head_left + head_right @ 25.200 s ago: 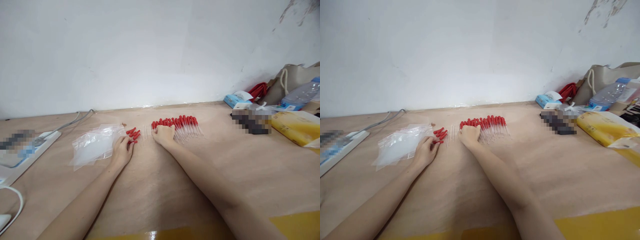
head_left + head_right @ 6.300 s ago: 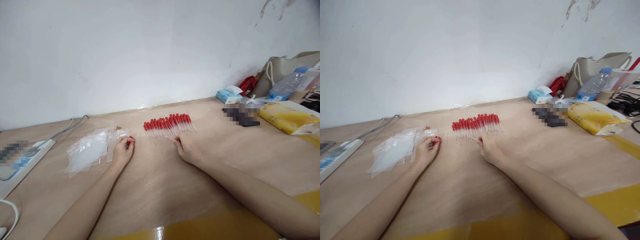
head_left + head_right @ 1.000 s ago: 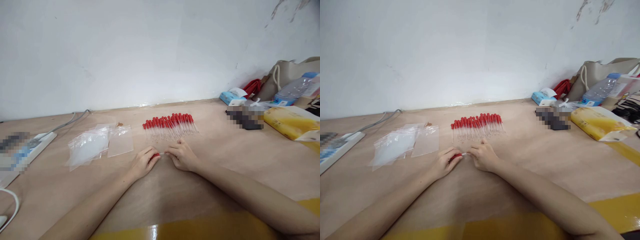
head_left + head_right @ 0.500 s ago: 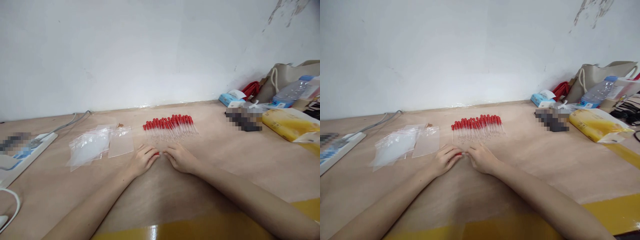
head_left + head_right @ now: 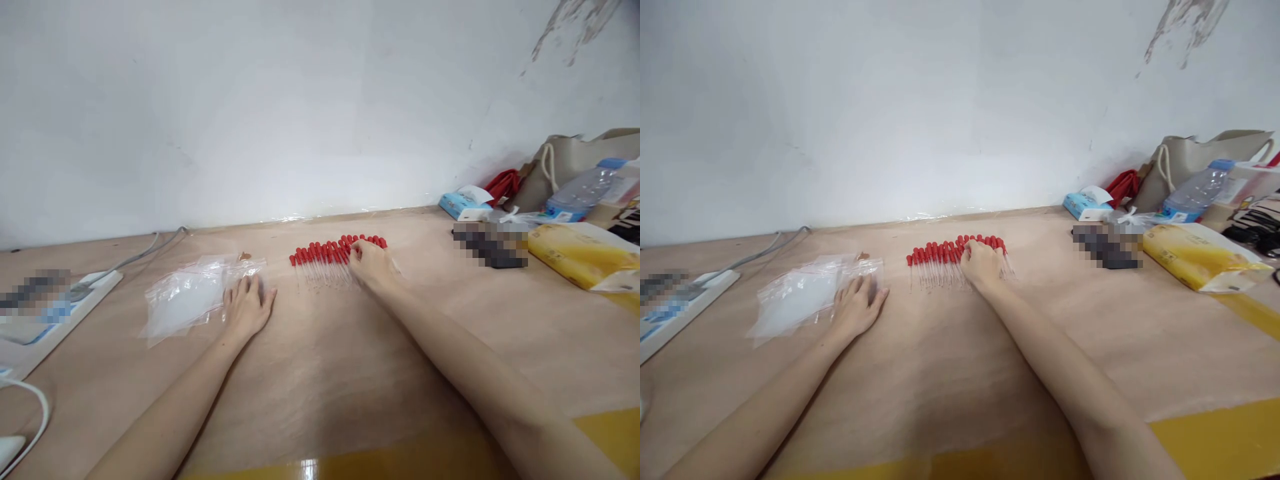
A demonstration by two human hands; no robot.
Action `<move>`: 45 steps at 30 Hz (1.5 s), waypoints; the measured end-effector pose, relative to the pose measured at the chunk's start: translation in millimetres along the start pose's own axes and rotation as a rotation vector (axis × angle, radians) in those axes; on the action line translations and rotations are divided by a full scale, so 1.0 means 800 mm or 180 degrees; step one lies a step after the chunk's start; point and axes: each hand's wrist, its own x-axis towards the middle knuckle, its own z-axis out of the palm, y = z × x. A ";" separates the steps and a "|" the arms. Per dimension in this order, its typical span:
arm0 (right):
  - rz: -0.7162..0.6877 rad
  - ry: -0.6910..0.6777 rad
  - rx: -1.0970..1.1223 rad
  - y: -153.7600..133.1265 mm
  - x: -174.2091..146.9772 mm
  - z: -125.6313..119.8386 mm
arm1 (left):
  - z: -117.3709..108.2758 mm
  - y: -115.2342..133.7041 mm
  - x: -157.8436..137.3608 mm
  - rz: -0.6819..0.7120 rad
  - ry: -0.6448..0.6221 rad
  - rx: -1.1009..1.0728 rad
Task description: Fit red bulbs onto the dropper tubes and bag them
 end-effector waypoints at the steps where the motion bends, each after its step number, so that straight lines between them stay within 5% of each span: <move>1: 0.0050 0.0022 -0.0087 -0.001 0.002 0.006 | 0.002 -0.001 0.000 -0.0011 -0.0088 0.0037; 13: -0.0321 0.0155 -0.0501 -0.001 -0.018 0.024 | 0.014 -0.011 0.005 0.0168 -0.0157 -0.0323; 19: -0.1119 0.0186 -0.0183 0.019 -0.058 -0.004 | -0.024 -0.014 0.019 0.0399 -0.0185 -0.0642; 22: -0.1384 0.0094 -0.0029 0.033 -0.079 -0.017 | -0.065 0.001 0.017 0.1235 -0.0414 -0.1174; 25: -0.1414 0.0047 0.0313 0.045 -0.091 -0.027 | -0.095 0.030 -0.001 0.2146 -0.1076 -0.1362; 30: -0.1544 -0.0296 0.1048 0.048 -0.092 -0.037 | -0.087 0.066 -0.038 0.2984 -0.1802 -0.1338; 37: -0.1834 -0.0770 0.1221 0.046 -0.093 -0.045 | -0.066 0.064 -0.048 0.3119 -0.1664 -0.1384; 40: -0.1935 -0.1059 0.1265 0.051 -0.093 -0.049 | -0.062 0.063 -0.052 0.2778 -0.1357 -0.1652; 45: -0.1311 -0.1114 0.1193 0.055 -0.058 -0.044 | -0.051 0.065 -0.058 0.2167 -0.1017 -0.2102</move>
